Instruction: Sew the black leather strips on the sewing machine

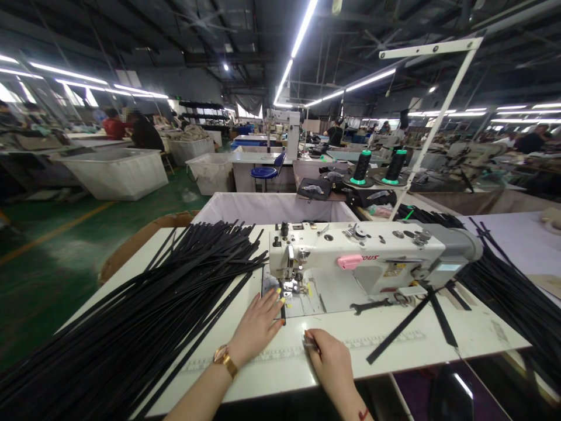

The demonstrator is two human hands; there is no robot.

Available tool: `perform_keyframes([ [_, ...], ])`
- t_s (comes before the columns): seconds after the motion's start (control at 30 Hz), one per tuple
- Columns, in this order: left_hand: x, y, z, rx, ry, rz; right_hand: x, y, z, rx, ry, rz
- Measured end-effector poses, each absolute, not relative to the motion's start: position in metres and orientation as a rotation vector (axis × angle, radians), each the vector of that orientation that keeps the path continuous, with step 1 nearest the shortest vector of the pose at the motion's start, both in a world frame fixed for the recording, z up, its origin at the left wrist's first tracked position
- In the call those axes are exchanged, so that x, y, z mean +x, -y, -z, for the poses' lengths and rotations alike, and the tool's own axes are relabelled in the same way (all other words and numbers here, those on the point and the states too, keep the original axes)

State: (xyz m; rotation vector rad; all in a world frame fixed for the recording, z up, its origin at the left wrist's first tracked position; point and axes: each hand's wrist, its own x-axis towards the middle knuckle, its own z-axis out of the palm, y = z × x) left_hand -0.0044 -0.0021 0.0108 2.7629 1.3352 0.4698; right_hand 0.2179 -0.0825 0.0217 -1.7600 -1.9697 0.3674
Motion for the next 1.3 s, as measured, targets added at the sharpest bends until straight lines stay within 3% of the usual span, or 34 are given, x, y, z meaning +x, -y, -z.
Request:
perform_keyframes([
  [1.3,-0.008,-0.014,-0.010,2.634,-1.263,-0.547,0.219,0.081,-0.017,-1.733,1.990,-0.349],
])
